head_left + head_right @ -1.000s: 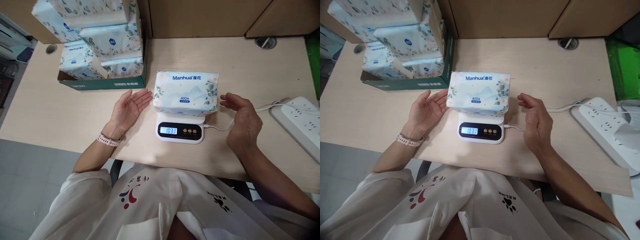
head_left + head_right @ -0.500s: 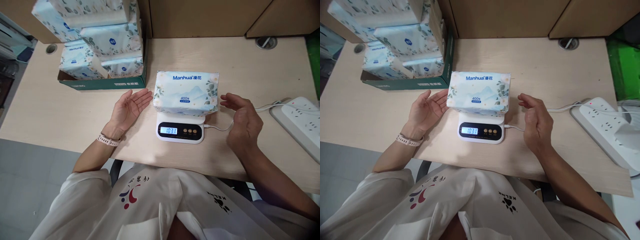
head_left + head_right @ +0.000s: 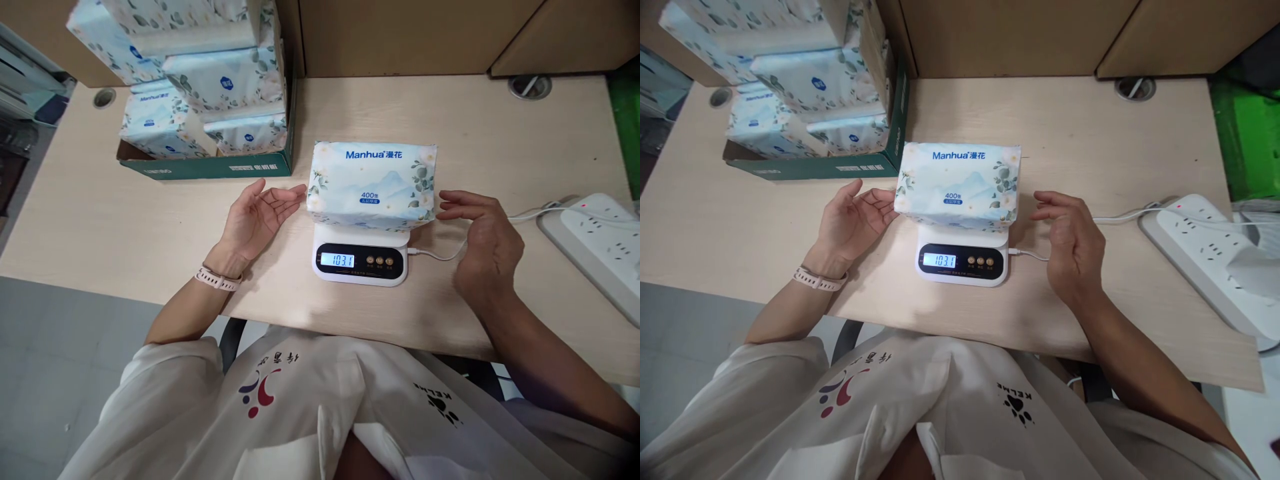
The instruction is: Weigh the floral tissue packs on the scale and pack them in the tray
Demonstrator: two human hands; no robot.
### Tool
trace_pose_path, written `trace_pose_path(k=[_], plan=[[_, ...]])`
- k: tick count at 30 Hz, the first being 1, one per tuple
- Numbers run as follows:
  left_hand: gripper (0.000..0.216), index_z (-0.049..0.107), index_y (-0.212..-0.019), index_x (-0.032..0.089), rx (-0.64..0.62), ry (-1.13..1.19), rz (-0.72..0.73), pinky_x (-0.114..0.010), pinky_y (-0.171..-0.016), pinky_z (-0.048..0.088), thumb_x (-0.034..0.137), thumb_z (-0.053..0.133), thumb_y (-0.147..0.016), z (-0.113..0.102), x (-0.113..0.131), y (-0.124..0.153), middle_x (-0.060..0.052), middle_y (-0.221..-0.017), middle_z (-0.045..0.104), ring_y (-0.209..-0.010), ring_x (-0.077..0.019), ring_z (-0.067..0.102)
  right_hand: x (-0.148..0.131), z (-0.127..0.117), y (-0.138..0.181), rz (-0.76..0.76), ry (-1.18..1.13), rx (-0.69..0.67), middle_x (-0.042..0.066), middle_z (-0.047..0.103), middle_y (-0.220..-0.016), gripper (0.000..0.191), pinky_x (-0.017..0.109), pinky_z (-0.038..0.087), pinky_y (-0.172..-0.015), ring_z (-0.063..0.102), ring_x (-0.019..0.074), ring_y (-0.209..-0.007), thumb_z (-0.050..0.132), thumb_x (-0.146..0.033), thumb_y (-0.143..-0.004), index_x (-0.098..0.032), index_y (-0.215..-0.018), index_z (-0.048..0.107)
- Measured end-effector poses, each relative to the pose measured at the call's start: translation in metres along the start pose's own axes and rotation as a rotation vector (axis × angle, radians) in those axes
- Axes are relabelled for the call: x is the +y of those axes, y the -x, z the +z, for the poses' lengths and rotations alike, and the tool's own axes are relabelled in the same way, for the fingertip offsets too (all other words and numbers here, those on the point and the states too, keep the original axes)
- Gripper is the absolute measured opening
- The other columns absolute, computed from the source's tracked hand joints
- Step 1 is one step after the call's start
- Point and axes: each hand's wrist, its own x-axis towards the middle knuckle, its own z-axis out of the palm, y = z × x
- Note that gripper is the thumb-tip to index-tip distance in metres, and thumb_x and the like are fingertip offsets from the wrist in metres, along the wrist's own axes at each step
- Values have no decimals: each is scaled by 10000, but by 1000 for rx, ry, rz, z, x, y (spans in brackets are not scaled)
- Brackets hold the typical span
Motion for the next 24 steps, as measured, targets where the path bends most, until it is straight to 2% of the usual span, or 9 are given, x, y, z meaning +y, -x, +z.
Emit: trace_pose_path(k=[4, 9, 12, 15, 20, 24], plan=[[581, 760, -640, 214, 10, -26, 7, -437, -1321, 469, 633, 626, -1020, 0, 2, 1, -106, -1031, 874, -1496, -329, 649, 0, 1, 0, 1, -34, 10, 60, 815, -1293, 471, 554, 614, -1037, 778, 266, -1179, 420, -463, -1132, -270, -961, 813], [633, 701, -552, 238, -71, -51, 21, -498, -1343, 446, 672, 618, -1006, 1, 4, 3, -95, -1037, 873, -1515, -347, 630, 0, 0, 0, 14, -22, -5, 58, 814, -1293, 482, 555, 605, -1047, 776, 266, -1183, 423, -475, -1127, -262, -913, 798], [676, 660, -506, 241, -67, -82, 17, -504, -1337, 444, 677, 592, -1019, 2, 5, 4, -96, -1068, 875, -1529, -359, 614, 0, -1, 0, 6, -18, 3, 60, 820, -1274, 502, 555, 606, -1036, 779, 265, -1166, 413, -484, -1126, -255, -884, 789], [648, 684, -528, 251, -30, -66, 9, -510, -1341, 434, 660, 590, -1023, 4, 5, 5, -85, -1053, 874, -1552, -356, 593, 0, 0, 0, 3, -13, 7, 56, 824, -1259, 504, 559, 605, -1029, 782, 268, -1155, 414, -491, -1123, -261, -865, 781], [510, 803, -697, 281, -24, -43, 17, -524, -1347, 434, 618, 596, -1019, 5, 4, 5, -63, -993, 873, -1562, -344, 586, -1, 0, 0, 18, -16, 21, 49, 824, -1238, 499, 568, 598, -1044, 782, 271, -1146, 426, -494, -1116, -261, -840, 770], [581, 748, -606, 260, -68, -77, 48, -480, -1367, 402, 520, 512, -1069, 5, 4, 4, -79, -974, 870, -1541, -328, 609, -2, 1, -1, 10, -23, 24, 58, 825, -1238, 507, 555, 597, -1040, 783, 266, -1140, 428, -500, -1117, -253, -837, 770]])
